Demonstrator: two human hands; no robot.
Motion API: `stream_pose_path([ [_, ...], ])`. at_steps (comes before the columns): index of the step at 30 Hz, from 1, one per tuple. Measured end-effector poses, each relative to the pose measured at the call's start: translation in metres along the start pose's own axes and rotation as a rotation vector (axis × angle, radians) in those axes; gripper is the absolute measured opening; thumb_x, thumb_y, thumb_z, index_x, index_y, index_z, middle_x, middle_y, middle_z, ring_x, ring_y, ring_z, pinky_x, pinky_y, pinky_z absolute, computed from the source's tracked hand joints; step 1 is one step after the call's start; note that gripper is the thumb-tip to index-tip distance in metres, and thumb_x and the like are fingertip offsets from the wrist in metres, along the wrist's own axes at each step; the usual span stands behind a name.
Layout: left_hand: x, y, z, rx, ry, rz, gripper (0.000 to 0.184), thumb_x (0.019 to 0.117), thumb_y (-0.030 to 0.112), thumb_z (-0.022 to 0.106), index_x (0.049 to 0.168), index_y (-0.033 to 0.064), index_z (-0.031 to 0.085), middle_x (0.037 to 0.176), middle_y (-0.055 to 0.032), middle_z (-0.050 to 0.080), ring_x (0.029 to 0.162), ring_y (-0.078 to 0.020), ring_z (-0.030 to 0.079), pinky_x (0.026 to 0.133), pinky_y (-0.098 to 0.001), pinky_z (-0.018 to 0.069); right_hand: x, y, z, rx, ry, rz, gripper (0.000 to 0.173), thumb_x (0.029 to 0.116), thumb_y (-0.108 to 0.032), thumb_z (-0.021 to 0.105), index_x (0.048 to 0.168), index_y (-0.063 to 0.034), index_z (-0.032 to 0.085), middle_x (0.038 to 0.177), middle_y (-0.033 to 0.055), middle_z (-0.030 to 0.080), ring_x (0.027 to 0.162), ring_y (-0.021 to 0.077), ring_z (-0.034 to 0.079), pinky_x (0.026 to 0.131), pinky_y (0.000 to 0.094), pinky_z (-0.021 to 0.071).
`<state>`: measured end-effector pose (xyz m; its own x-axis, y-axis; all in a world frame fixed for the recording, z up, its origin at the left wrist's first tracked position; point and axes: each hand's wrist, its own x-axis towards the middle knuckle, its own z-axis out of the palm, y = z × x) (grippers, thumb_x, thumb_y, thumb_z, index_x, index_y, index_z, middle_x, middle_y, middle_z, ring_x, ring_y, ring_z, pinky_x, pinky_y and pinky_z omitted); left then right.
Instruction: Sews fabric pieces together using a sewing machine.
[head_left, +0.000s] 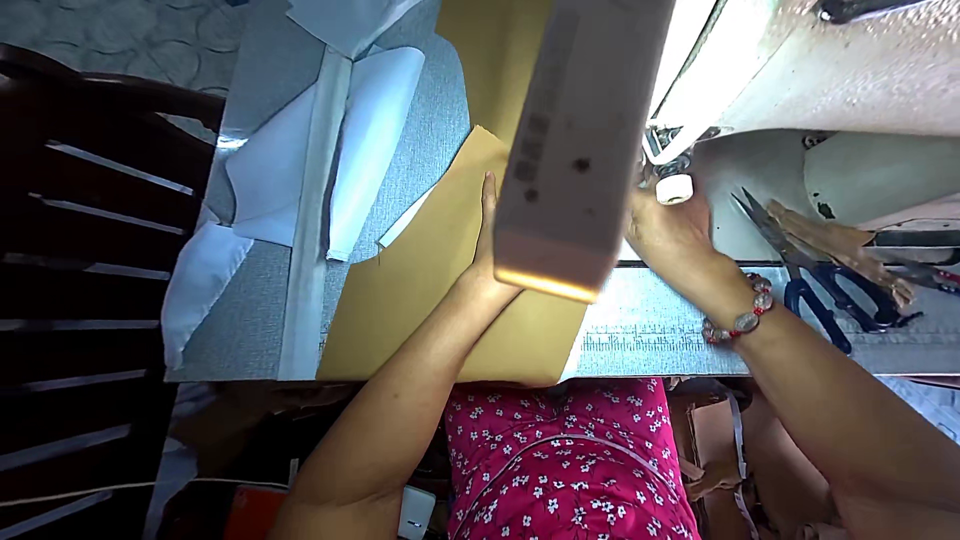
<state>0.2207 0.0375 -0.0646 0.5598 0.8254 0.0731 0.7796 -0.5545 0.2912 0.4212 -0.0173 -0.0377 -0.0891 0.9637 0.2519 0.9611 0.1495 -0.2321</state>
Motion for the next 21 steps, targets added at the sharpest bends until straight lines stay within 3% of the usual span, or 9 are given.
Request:
stream_pose_path([
  [6,0.013,0.016,-0.02,-0.056,0.029,0.022,0.071,0.0963,0.062,0.056,0.145,0.0104,0.058,0.153,-0.0193,0.051,0.146,-0.0444,0.039,0.114,-0.0769,0.0146,0.019,-0.005,-0.013,0.104,-0.157,0.11,0.031,0.1052,-0.012,0.05,0.125,0.0034,0.068,0.124,0.026,0.066,0.12,0.042,0.06,0.101,0.054,0.044],
  [9,0.001,0.024,-0.028,-0.043,-0.046,-0.006,0.073,0.1001,0.059,0.052,0.154,0.0095,0.047,0.16,-0.0208,0.04,0.153,-0.0448,0.026,0.118,-0.074,0.0078,-0.002,0.0,-0.009,0.144,-0.048,0.018,0.033,0.1061,-0.017,0.052,0.13,0.0024,0.063,0.125,0.029,0.061,0.118,0.0489,0.058,0.097,0.0615,0.0445],
  [10,-0.012,0.029,-0.03,-0.048,-0.042,0.0,0.068,0.1028,0.053,0.051,0.155,0.0096,0.045,0.163,-0.019,0.036,0.154,-0.0431,0.023,0.121,-0.0702,0.0087,-0.012,-0.004,-0.014,0.179,-0.022,0.007,0.035,0.1044,-0.017,0.055,0.134,0.0011,0.061,0.127,0.0288,0.059,0.118,0.0497,0.056,0.096,0.0628,0.0449],
  [11,-0.032,0.037,-0.033,-0.077,0.002,0.027,0.057,0.1053,0.042,0.052,0.151,0.008,0.05,0.161,-0.0173,0.04,0.153,-0.0403,0.029,0.122,-0.0648,0.0177,-0.027,-0.01,-0.018,0.223,-0.004,0.006,0.038,0.1024,-0.015,0.057,0.138,-0.001,0.06,0.128,0.0273,0.059,0.118,0.0478,0.056,0.094,0.0612,0.0462],
  [12,-0.052,0.045,-0.033,-0.119,0.091,0.074,0.045,0.1053,0.031,0.055,0.143,0.0065,0.059,0.151,-0.017,0.053,0.142,-0.038,0.046,0.116,-0.0582,0.0355,-0.044,-0.017,-0.023,0.267,0.003,0.004,0.037,0.1014,-0.013,0.058,0.137,-0.0031,0.062,0.126,0.0246,0.061,0.117,0.0441,0.058,0.094,0.058,0.0483],
  [13,-0.067,0.049,-0.03,-0.175,0.19,0.132,0.035,0.1024,0.021,0.059,0.132,0.005,0.067,0.129,-0.0176,0.066,0.12,-0.0356,0.062,0.099,-0.0515,0.0502,-0.059,-0.022,-0.023,0.315,0.041,-0.007,0.033,0.0991,-0.012,0.058,0.129,-0.0039,0.068,0.118,0.0209,0.064,0.109,0.0391,0.061,0.089,0.0531,0.05],
  [14,-0.081,0.052,-0.027,-0.227,0.237,0.176,0.03,0.0995,0.017,0.062,0.125,0.0043,0.071,0.11,-0.016,0.069,0.101,-0.0319,0.066,0.085,-0.0452,0.0546,-0.075,-0.027,-0.021,0.353,0.078,-0.016,0.028,0.0977,-0.013,0.058,0.119,-0.005,0.074,0.11,0.0169,0.067,0.102,0.0339,0.063,0.085,0.048,0.0508],
  [17,-0.109,0.049,-0.016,-0.28,0.223,0.177,0.036,0.0955,0.024,0.068,0.126,0.0051,0.072,0.096,-0.0121,0.067,0.087,-0.0259,0.065,0.075,-0.0356,0.0535,-0.113,-0.044,-0.009,0.428,0.136,-0.05,0.023,0.0969,-0.014,0.058,0.105,-0.0087,0.079,0.099,0.0098,0.07,0.092,0.0245,0.063,0.079,0.0393,0.0496],
  [21,-0.111,0.046,-0.008,-0.311,0.308,0.168,0.028,0.0957,0.016,0.068,0.119,0.0026,0.075,0.088,-0.0112,0.071,0.081,-0.0238,0.066,0.074,-0.0321,0.0522,-0.134,-0.062,0.006,0.392,0.167,-0.061,0.024,0.0969,-0.014,0.06,0.11,-0.0147,0.079,0.102,0.0101,0.07,0.097,0.0275,0.063,0.082,0.0435,0.0466],
])
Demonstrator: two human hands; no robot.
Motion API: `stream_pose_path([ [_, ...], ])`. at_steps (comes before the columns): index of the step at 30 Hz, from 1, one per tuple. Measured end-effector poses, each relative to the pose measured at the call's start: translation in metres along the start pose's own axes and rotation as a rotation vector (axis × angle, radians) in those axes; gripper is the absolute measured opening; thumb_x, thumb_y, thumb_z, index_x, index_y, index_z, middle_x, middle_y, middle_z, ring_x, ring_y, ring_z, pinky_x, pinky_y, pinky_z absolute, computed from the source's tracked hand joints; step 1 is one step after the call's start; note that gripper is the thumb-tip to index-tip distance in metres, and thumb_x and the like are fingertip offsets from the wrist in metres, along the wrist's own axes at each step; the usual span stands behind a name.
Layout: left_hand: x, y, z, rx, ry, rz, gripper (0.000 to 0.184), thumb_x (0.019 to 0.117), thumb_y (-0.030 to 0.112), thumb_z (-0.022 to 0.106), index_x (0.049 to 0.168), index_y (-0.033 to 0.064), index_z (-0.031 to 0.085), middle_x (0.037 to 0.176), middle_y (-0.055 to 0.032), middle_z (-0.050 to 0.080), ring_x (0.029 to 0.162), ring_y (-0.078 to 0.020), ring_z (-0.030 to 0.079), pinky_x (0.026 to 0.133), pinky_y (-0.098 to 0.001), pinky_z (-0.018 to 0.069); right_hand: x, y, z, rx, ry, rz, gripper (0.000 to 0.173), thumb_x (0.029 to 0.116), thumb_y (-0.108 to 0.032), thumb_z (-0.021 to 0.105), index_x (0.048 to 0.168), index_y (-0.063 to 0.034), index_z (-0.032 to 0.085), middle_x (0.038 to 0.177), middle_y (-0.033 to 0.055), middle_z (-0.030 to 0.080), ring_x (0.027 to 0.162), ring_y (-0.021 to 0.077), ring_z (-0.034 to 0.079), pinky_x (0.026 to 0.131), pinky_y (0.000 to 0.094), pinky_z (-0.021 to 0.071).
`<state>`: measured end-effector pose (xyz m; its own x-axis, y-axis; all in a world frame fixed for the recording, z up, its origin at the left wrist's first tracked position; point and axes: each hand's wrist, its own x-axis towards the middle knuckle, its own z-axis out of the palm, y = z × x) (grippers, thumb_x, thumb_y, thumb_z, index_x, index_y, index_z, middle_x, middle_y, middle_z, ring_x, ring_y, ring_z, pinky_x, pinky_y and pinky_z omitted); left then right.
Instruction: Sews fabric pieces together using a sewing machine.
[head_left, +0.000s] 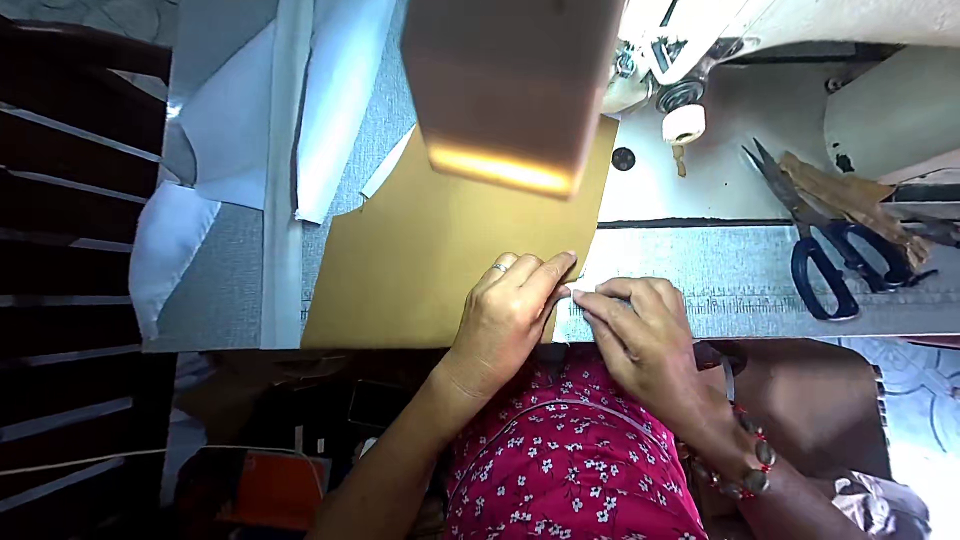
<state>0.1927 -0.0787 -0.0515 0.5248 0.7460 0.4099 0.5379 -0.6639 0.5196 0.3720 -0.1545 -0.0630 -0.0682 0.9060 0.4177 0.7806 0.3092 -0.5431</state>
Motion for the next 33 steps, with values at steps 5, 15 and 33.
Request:
stream_pose_path([
  [5,0.006,0.004,-0.007,-0.004,-0.046,-0.02,0.022,0.0973,0.011,0.064,0.113,0.0017,0.076,0.086,-0.0114,0.071,0.079,-0.024,0.067,0.073,-0.0337,0.0539,-0.007,-0.006,0.007,-0.072,0.028,-0.018,0.024,0.0961,-0.015,0.06,0.11,-0.0182,0.079,0.105,0.0125,0.07,0.099,0.0295,0.063,0.083,0.0438,0.0456],
  [15,0.009,0.016,0.0,0.141,-0.086,0.022,0.014,0.0897,0.001,0.064,0.093,0.0019,0.077,0.082,-0.0135,0.066,0.078,-0.0289,0.066,0.065,-0.0351,0.0546,-0.015,-0.017,0.008,-0.193,-0.026,-0.054,0.026,0.0934,-0.014,0.057,0.105,-0.0209,0.079,0.108,0.0123,0.071,0.099,0.0308,0.065,0.081,0.0437,0.0457],
  [33,0.007,0.013,0.003,0.246,-0.103,0.053,0.025,0.0929,0.018,0.059,0.108,0.0123,0.078,0.125,-0.0161,0.07,0.126,-0.0453,0.058,0.097,-0.0634,0.0436,0.029,0.017,-0.015,-0.117,-0.097,-0.036,0.037,0.0915,-0.007,0.055,0.118,-0.0183,0.078,0.111,0.0176,0.068,0.096,0.0358,0.063,0.076,0.0483,0.0468],
])
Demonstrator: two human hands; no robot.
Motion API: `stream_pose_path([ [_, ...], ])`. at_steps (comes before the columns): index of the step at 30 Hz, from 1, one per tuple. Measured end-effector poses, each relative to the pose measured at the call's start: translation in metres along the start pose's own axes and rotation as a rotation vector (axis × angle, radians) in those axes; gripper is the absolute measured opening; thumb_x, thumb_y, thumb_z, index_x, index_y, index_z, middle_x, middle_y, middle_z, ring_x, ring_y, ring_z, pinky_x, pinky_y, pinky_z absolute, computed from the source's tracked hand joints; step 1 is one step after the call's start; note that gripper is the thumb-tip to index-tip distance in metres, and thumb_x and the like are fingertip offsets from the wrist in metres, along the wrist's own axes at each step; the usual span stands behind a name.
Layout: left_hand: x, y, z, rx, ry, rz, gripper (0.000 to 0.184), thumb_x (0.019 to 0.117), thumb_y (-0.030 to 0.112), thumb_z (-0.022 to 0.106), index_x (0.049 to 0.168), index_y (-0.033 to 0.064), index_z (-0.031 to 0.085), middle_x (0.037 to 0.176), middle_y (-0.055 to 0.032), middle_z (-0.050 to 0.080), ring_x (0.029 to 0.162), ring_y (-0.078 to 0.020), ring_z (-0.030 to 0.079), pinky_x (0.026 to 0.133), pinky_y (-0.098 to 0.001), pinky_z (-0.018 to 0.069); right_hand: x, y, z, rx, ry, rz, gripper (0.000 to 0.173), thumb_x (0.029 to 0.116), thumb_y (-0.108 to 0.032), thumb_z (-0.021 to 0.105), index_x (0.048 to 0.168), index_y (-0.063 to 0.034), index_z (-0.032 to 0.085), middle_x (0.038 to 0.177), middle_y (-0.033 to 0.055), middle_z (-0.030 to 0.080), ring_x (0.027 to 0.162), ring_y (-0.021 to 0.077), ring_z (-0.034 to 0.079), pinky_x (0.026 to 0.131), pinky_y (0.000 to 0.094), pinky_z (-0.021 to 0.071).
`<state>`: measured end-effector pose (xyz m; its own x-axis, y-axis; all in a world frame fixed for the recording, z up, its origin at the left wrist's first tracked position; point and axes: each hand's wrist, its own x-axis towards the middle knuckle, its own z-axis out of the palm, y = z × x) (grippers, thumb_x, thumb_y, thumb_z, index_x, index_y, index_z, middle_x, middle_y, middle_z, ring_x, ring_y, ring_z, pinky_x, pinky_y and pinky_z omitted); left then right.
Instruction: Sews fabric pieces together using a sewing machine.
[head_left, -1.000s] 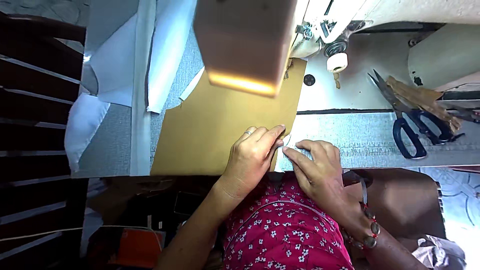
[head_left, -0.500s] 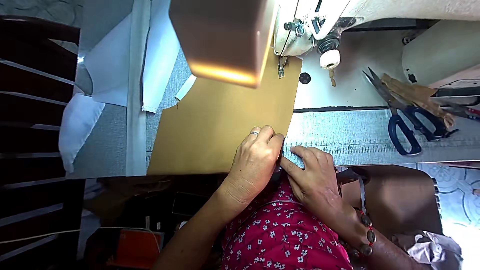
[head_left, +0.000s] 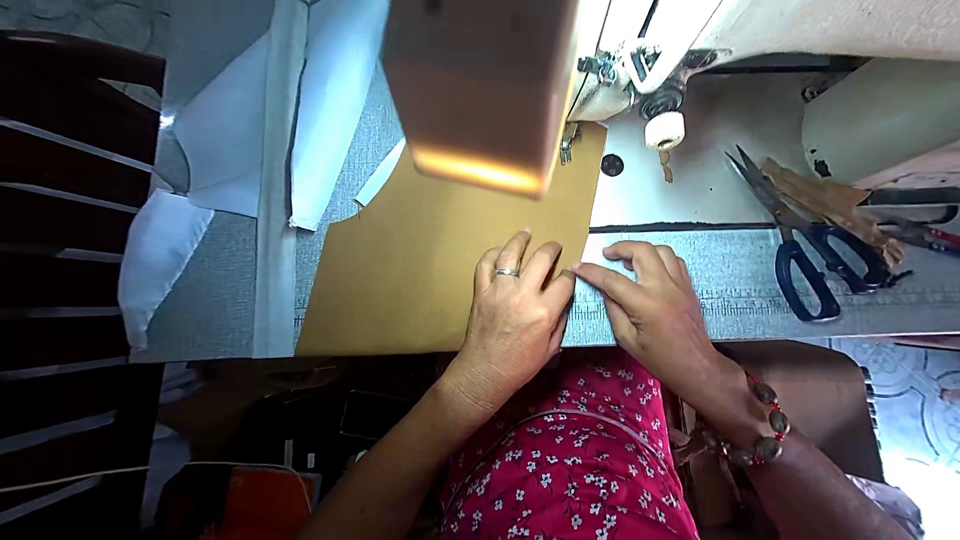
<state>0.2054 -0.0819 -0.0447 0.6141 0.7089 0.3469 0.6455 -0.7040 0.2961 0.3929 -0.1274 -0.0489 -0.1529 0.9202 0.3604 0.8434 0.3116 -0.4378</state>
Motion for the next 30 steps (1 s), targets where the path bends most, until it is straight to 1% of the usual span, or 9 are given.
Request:
stream_pose_path([
  [1,-0.001,-0.006,0.001,-0.066,-0.008,-0.006,0.028,0.0942,0.02,0.057,0.111,0.0143,0.079,0.136,-0.0161,0.066,0.135,-0.0495,0.051,0.105,-0.0738,0.0347,0.004,0.004,0.001,-0.026,-0.015,-0.022,0.038,0.0914,-0.007,0.055,0.119,-0.0194,0.078,0.11,0.0176,0.068,0.096,0.0364,0.063,0.075,0.0487,0.0467],
  [2,-0.002,-0.012,0.004,-0.132,-0.004,-0.008,0.03,0.0951,0.021,0.055,0.112,0.0154,0.079,0.141,-0.0152,0.063,0.139,-0.0511,0.046,0.107,-0.0802,0.0255,0.007,0.008,0.002,-0.046,-0.021,-0.047,0.038,0.0916,-0.007,0.054,0.118,-0.0205,0.078,0.108,0.0167,0.068,0.095,0.0358,0.062,0.074,0.0482,0.0463],
  [4,-0.003,-0.02,0.007,-0.186,0.007,-0.006,0.03,0.097,0.023,0.053,0.111,0.0171,0.079,0.14,-0.0126,0.064,0.14,-0.05,0.046,0.107,-0.0844,0.0194,0.011,0.013,0.004,-0.064,-0.014,-0.085,0.038,0.0914,-0.006,0.054,0.114,-0.022,0.079,0.104,0.0153,0.068,0.093,0.0342,0.063,0.074,0.0465,0.0464],
  [9,0.003,-0.026,0.009,-0.19,0.011,0.001,0.031,0.0962,0.02,0.052,0.11,0.0172,0.08,0.132,-0.0127,0.069,0.136,-0.0485,0.052,0.106,-0.0836,0.0212,0.02,0.021,0.008,-0.065,0.016,-0.127,0.037,0.0914,-0.006,0.052,0.11,-0.0209,0.08,0.099,0.0149,0.067,0.093,0.0341,0.063,0.076,0.0472,0.0466],
  [14,0.022,-0.038,0.011,-0.176,-0.051,-0.002,0.032,0.0965,0.02,0.051,0.11,0.0133,0.079,0.134,-0.0124,0.068,0.135,-0.0464,0.053,0.106,-0.0815,0.0228,0.037,0.027,0.009,-0.106,0.016,-0.108,0.037,0.0905,-0.004,0.055,0.113,-0.0187,0.079,0.097,0.0169,0.065,0.087,0.0357,0.061,0.071,0.0466,0.0455],
  [19,0.044,-0.057,0.013,-0.141,-0.097,-0.007,0.032,0.1007,0.023,0.05,0.112,0.0102,0.078,0.144,-0.0104,0.062,0.143,-0.0434,0.045,0.112,-0.0791,0.0175,0.039,0.027,0.018,-0.165,0.041,-0.031,0.041,0.0949,-0.006,0.053,0.13,-0.0161,0.072,0.103,0.0189,0.064,0.092,0.0379,0.06,0.074,0.0493,0.0452],
  [23,0.061,-0.07,0.014,-0.187,-0.094,0.007,0.03,0.1001,0.02,0.051,0.11,0.0086,0.077,0.143,-0.0103,0.062,0.144,-0.0441,0.044,0.111,-0.0813,0.0132,0.035,0.028,0.02,-0.146,0.107,-0.041,0.035,0.096,-0.007,0.053,0.124,-0.01,0.074,0.102,0.0182,0.066,0.091,0.0366,0.061,0.075,0.0473,0.0471],
  [26,0.074,-0.091,0.026,-0.204,-0.058,0.045,0.03,0.0998,0.022,0.05,0.106,0.0106,0.076,0.141,-0.0066,0.064,0.145,-0.0407,0.044,0.111,-0.0808,0.0126,0.033,0.029,0.021,-0.151,0.128,-0.04,0.032,0.0955,-0.007,0.054,0.12,-0.0096,0.075,0.102,0.0171,0.066,0.092,0.035,0.062,0.075,0.0457,0.0476],
  [30,0.093,-0.107,0.034,-0.21,-0.029,0.055,0.032,0.0995,0.024,0.048,0.107,0.0098,0.076,0.134,-0.0094,0.068,0.143,-0.0415,0.046,0.115,-0.0778,0.0126,0.032,0.031,0.021,-0.156,0.142,-0.041,0.03,0.0936,-0.007,0.056,0.115,-0.0098,0.077,0.103,0.0163,0.068,0.094,0.0342,0.063,0.078,0.0452,0.049],
])
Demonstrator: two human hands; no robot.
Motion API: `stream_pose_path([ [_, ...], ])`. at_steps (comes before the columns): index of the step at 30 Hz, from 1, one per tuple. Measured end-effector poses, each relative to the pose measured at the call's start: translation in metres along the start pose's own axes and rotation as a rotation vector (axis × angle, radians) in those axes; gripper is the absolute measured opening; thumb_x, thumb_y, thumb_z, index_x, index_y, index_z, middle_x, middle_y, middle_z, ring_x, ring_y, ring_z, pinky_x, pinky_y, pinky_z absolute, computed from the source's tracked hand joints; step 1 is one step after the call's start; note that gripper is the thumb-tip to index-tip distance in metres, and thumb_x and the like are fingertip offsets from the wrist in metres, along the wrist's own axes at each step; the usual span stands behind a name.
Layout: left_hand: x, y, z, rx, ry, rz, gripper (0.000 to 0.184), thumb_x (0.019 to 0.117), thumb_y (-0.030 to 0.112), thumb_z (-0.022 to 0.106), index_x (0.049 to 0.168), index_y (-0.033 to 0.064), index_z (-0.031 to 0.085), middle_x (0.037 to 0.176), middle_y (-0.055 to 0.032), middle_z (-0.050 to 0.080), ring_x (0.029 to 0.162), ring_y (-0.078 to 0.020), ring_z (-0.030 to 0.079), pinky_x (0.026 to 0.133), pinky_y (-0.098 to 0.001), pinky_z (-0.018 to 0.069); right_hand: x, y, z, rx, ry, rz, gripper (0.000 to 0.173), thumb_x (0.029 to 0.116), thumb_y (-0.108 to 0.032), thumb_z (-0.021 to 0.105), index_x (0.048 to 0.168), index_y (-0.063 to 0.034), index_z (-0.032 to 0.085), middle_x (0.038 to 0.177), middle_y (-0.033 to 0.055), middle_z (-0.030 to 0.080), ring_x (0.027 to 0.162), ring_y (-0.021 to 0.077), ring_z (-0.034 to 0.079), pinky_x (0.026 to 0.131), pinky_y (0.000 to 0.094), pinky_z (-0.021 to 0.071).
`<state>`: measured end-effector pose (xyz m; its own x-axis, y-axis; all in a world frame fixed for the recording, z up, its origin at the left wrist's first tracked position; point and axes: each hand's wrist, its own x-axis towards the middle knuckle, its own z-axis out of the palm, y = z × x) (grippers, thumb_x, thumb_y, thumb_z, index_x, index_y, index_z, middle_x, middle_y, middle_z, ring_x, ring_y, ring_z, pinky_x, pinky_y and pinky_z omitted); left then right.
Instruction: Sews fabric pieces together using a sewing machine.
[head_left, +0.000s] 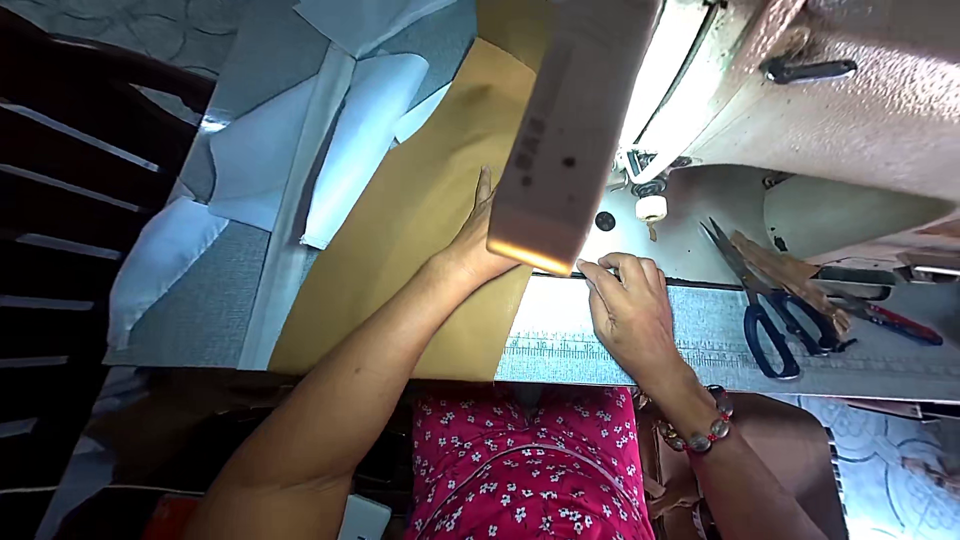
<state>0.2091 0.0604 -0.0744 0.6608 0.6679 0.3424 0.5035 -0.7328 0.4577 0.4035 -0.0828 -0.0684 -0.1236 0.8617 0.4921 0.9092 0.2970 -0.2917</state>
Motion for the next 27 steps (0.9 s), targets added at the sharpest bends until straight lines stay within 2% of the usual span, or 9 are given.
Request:
stream_pose_path([
  [5,0.013,-0.003,-0.005,-0.022,-0.017,0.032,0.03,0.098,0.021,0.051,0.111,0.0088,0.075,0.133,-0.0133,0.067,0.143,-0.0385,0.046,0.115,-0.0751,0.0174,-0.001,-0.001,0.001,-0.003,0.009,0.013,0.029,0.094,-0.008,0.056,0.112,-0.0092,0.078,0.105,0.0165,0.069,0.095,0.0347,0.063,0.077,0.0458,0.0491],
  [7,0.017,-0.003,-0.008,-0.045,-0.019,0.056,0.031,0.0974,0.021,0.05,0.108,0.0072,0.075,0.13,-0.0138,0.069,0.138,-0.036,0.052,0.115,-0.0733,0.0212,-0.001,-0.001,0.001,-0.004,0.02,0.015,0.028,0.0938,-0.008,0.056,0.111,-0.0087,0.078,0.105,0.0163,0.069,0.095,0.0345,0.064,0.078,0.0455,0.0498],
  [9,0.026,0.001,-0.014,-0.025,-0.022,0.027,0.032,0.0973,0.02,0.047,0.098,0.0053,0.076,0.116,-0.0136,0.074,0.125,-0.0336,0.063,0.111,-0.0668,0.0329,-0.002,-0.002,0.002,-0.004,0.03,0.016,0.028,0.0942,-0.008,0.056,0.111,-0.0089,0.078,0.105,0.0157,0.069,0.095,0.0337,0.064,0.079,0.0444,0.05],
  [11,0.039,0.011,-0.019,0.016,-0.014,-0.052,0.032,0.0986,0.017,0.046,0.09,0.0022,0.073,0.098,-0.0144,0.074,0.106,-0.034,0.069,0.097,-0.0586,0.0446,-0.002,-0.001,0.002,-0.001,0.026,0.02,0.029,0.0946,-0.008,0.055,0.112,-0.0094,0.078,0.104,0.0155,0.069,0.096,0.0332,0.064,0.079,0.0441,0.0503],
  [13,0.054,0.026,-0.027,0.028,-0.07,-0.238,0.027,0.1007,0.014,0.05,0.097,-0.0005,0.072,0.101,-0.0182,0.071,0.107,-0.0381,0.064,0.093,-0.059,0.0418,-0.002,-0.002,0.002,-0.009,0.025,0.021,0.029,0.0948,-0.008,0.055,0.112,-0.0095,0.078,0.104,0.0159,0.07,0.095,0.0338,0.064,0.079,0.0449,0.0506],
  [15,0.065,0.035,-0.028,0.063,-0.121,-0.396,0.023,0.0994,0.019,0.058,0.106,0.0029,0.074,0.115,-0.0182,0.067,0.118,-0.0383,0.058,0.097,-0.0601,0.0377,-0.002,-0.002,0.002,-0.026,0.027,0.02,0.03,0.0939,-0.008,0.055,0.112,-0.0101,0.079,0.103,0.0153,0.07,0.095,0.0337,0.064,0.078,0.0449,0.0507],
  [17,0.069,0.035,-0.02,0.119,-0.096,-0.442,0.023,0.0974,0.024,0.063,0.107,0.0078,0.076,0.122,-0.0162,0.065,0.124,-0.0374,0.054,0.097,-0.0593,0.037,-0.002,-0.002,0.003,-0.039,0.024,0.009,0.03,0.0938,-0.007,0.055,0.112,-0.0098,0.078,0.104,0.0152,0.07,0.094,0.0338,0.064,0.079,0.0447,0.0508],
  [23,0.062,0.019,-0.002,0.151,0.101,-0.192,0.018,0.0955,0.015,0.064,0.099,0.0014,0.075,0.108,-0.0181,0.069,0.113,-0.0404,0.06,0.097,-0.0602,0.0391,0.001,0.0,0.003,-0.095,-0.013,-0.045,0.03,0.0931,-0.008,0.054,0.111,-0.0086,0.077,0.103,0.0167,0.069,0.091,0.035,0.065,0.075,0.0455,0.0515],
  [27,0.065,-0.005,0.0,0.094,0.04,-0.13,0.024,0.0989,0.024,0.06,0.11,0.0061,0.072,0.122,-0.0166,0.066,0.122,-0.04,0.058,0.1,-0.0621,0.0402,0.007,0.0,0.001,-0.095,-0.06,-0.048,0.029,0.0939,-0.01,0.051,0.107,-0.0073,0.077,0.102,0.0165,0.069,0.092,0.0354,0.066,0.077,0.0469,0.0521],
])
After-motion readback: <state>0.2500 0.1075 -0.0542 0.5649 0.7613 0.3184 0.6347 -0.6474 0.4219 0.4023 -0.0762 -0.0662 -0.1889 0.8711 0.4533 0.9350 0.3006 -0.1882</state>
